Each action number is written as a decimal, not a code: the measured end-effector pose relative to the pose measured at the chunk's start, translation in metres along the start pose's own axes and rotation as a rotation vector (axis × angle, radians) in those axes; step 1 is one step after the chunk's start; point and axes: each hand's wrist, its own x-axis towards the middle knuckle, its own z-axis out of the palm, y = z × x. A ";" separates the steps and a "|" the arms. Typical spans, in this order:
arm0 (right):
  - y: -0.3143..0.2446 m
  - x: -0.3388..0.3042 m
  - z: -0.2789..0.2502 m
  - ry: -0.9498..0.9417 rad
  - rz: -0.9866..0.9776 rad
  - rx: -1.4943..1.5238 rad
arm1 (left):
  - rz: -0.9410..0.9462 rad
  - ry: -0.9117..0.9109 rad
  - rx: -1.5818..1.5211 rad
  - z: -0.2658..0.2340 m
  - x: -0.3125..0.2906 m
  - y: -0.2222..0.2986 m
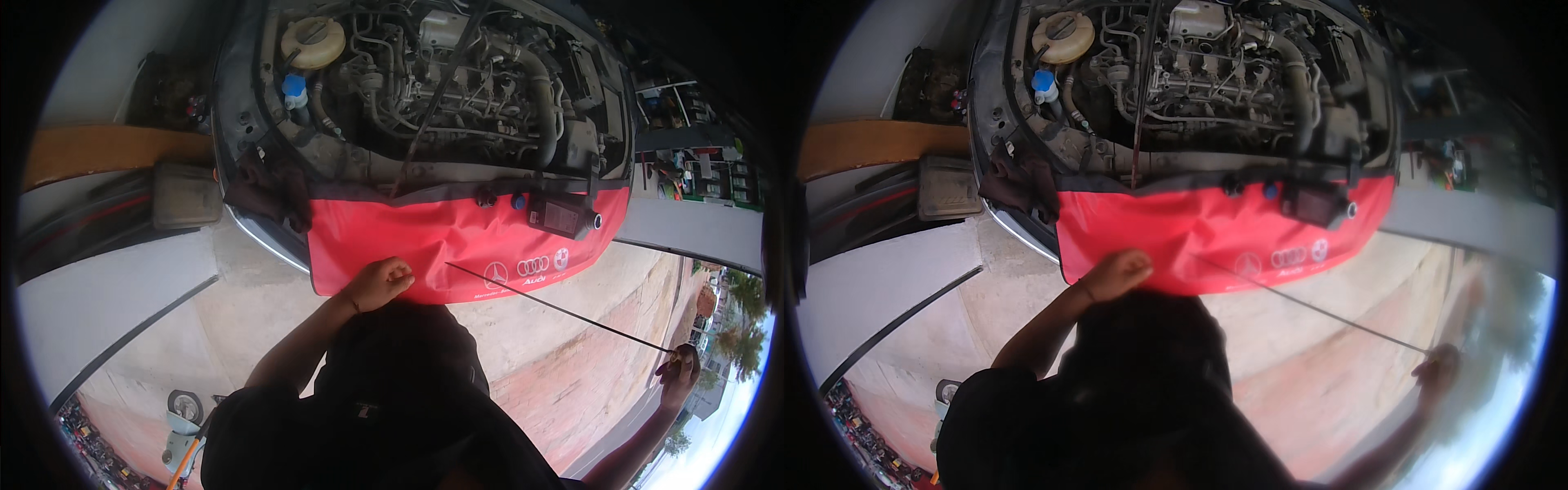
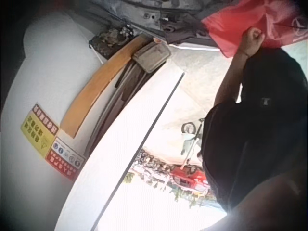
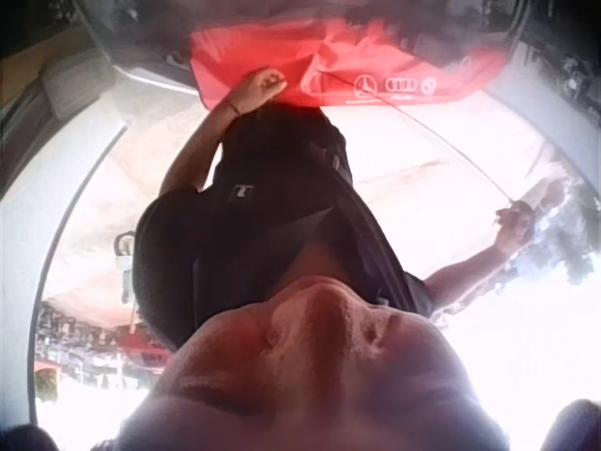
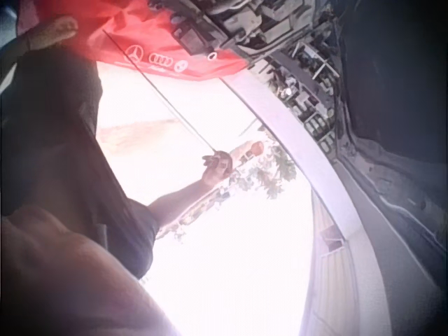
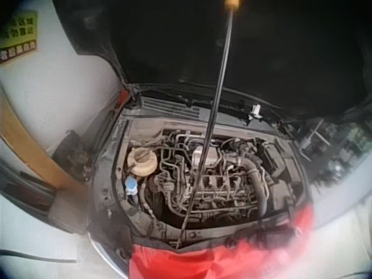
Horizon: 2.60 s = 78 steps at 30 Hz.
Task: The person places a red protective cover over the car's front fender, pours engine oil into the engine, and then cleans a black plastic engine cover with a cloth. The person also uses a marker to mark a part of the engine.
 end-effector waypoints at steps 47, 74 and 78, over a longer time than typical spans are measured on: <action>-0.035 0.392 0.251 -0.051 -0.554 -0.094 | -0.677 0.454 -0.267 -0.085 0.078 -0.045; -0.140 0.374 0.293 -0.115 -0.545 -0.362 | -0.608 0.456 -0.269 -0.084 0.077 -0.042; -0.226 0.344 0.380 -0.570 -0.985 -0.376 | -0.698 0.448 -0.262 -0.086 0.075 -0.043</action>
